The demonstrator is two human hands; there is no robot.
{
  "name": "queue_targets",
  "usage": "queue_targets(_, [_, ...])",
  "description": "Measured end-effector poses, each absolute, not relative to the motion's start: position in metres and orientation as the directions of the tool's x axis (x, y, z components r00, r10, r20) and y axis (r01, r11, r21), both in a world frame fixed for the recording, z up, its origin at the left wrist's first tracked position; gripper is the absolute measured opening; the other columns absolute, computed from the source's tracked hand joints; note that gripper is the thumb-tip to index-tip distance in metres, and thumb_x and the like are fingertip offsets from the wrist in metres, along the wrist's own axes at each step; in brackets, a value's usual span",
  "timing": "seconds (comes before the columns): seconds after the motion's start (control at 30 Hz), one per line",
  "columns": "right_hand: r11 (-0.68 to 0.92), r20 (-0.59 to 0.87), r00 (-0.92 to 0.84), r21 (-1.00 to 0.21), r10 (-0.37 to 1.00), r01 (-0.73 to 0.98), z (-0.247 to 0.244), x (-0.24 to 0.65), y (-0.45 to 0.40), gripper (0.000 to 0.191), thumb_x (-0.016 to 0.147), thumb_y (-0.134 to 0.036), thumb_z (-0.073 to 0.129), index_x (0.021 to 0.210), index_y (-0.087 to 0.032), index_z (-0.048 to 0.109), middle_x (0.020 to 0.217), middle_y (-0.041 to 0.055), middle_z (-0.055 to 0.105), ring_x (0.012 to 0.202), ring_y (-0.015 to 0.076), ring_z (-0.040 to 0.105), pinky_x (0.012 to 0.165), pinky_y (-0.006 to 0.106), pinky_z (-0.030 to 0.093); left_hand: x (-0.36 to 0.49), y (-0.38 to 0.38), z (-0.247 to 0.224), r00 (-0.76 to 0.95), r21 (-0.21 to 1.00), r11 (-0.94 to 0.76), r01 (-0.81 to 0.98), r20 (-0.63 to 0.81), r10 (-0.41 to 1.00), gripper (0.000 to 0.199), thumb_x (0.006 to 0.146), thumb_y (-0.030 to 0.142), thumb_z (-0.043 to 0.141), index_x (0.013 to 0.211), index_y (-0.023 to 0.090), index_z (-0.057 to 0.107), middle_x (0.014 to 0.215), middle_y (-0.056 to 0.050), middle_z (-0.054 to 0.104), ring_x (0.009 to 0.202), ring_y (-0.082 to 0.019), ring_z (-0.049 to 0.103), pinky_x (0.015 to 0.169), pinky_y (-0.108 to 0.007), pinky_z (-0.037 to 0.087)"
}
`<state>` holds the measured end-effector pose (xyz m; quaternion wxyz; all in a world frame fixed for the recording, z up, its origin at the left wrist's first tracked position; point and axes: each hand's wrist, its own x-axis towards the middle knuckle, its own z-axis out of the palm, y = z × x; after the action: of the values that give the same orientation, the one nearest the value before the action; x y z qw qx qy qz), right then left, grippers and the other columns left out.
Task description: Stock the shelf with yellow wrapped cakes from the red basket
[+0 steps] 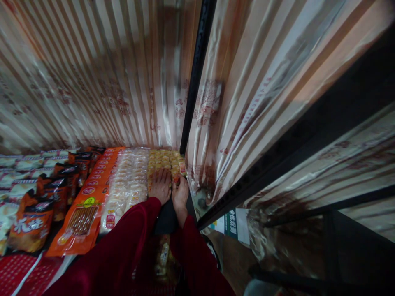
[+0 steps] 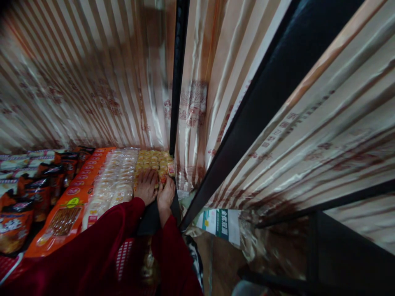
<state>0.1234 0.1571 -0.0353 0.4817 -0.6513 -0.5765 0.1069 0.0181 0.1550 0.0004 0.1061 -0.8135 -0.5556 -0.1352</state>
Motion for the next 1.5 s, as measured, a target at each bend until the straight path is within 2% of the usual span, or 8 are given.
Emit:
queue_targets(0.27, [0.155,0.441,0.319,-0.756,0.839,0.637,-0.0392,0.1245,0.1571,0.036,0.084,-0.027,0.044,0.116,-0.014,0.054,0.113,0.0133,0.06,0.107,0.0225,0.053,0.093,0.038,0.042,0.0178,0.1552,-0.0013,0.35,-0.027,-0.362,0.932,0.333,0.876,0.062,0.079,0.031,0.047,0.136,0.005,0.041,0.147,-0.017,0.032,0.139,-0.031,0.017,0.114,-0.051,0.01])
queue_targets(0.53, [0.178,0.445,0.321,-0.773,0.836,0.609,-0.0419,0.1257,0.1602,0.041,0.084,-0.028,0.046,0.122,-0.014,0.053,0.114,0.0129,0.061,0.102,0.0215,0.057,0.084,0.035,0.049,0.0163,0.1568,-0.0075,0.341,-0.01,-0.363,0.932,0.368,0.865,0.062,0.08,0.032,0.045,0.135,0.004,0.041,0.145,-0.016,0.035,0.14,-0.029,0.016,0.114,-0.049,0.009])
queue_targets(0.77, [0.21,0.428,0.258,-0.78,0.866,0.59,-0.0409,0.1282,0.1607,0.042,0.086,-0.031,0.044,0.122,-0.014,0.056,0.119,0.0125,0.061,0.102,0.0208,0.058,0.083,0.033,0.049,0.0173,0.1546,-0.003,0.325,0.028,-0.357,0.934,0.355,0.876,0.064,0.079,0.03,0.046,0.137,0.004,0.038,0.146,-0.016,0.034,0.14,-0.03,0.016,0.115,-0.049,0.008])
queue_targets(1.07, [0.175,0.393,0.304,-0.814,0.868,0.554,-0.0371,0.1256,0.1576,0.044,0.082,-0.036,0.047,0.119,-0.013,0.057,0.111,0.0117,0.063,0.099,0.0199,0.059,0.08,0.031,0.05,0.0199,0.1542,-0.0019,0.298,0.06,-0.343,0.938,0.37,0.88,0.065,0.077,0.028,0.047,0.137,0.006,0.037,0.142,-0.017,0.04,0.138,-0.03,0.021,0.113,-0.05,0.012])
queue_targets(1.27, [0.07,0.291,0.233,-0.75,0.928,0.658,-0.0361,0.1277,0.1591,0.046,0.082,-0.031,0.047,0.125,-0.017,0.056,0.104,0.0098,0.066,0.084,0.0181,0.062,0.074,0.028,0.049,0.0213,0.155,-0.0061,0.286,0.069,-0.341,0.938,0.404,0.869,0.058,0.082,0.026,0.042,0.137,0.009,0.038,0.142,-0.016,0.041,0.138,-0.03,0.023,0.113,-0.05,0.012])
queue_targets(1.5, [0.078,0.299,0.233,-0.752,0.925,0.654,-0.0375,0.1274,0.1597,0.045,0.085,-0.032,0.045,0.127,-0.019,0.054,0.11,0.01,0.064,0.087,0.0182,0.061,0.077,0.029,0.048,0.0219,0.1557,-0.0067,0.292,0.056,-0.341,0.938,0.396,0.87,0.058,0.083,0.029,0.043,0.137,0.007,0.039,0.144,-0.015,0.038,0.139,-0.03,0.02,0.113,-0.05,0.009])
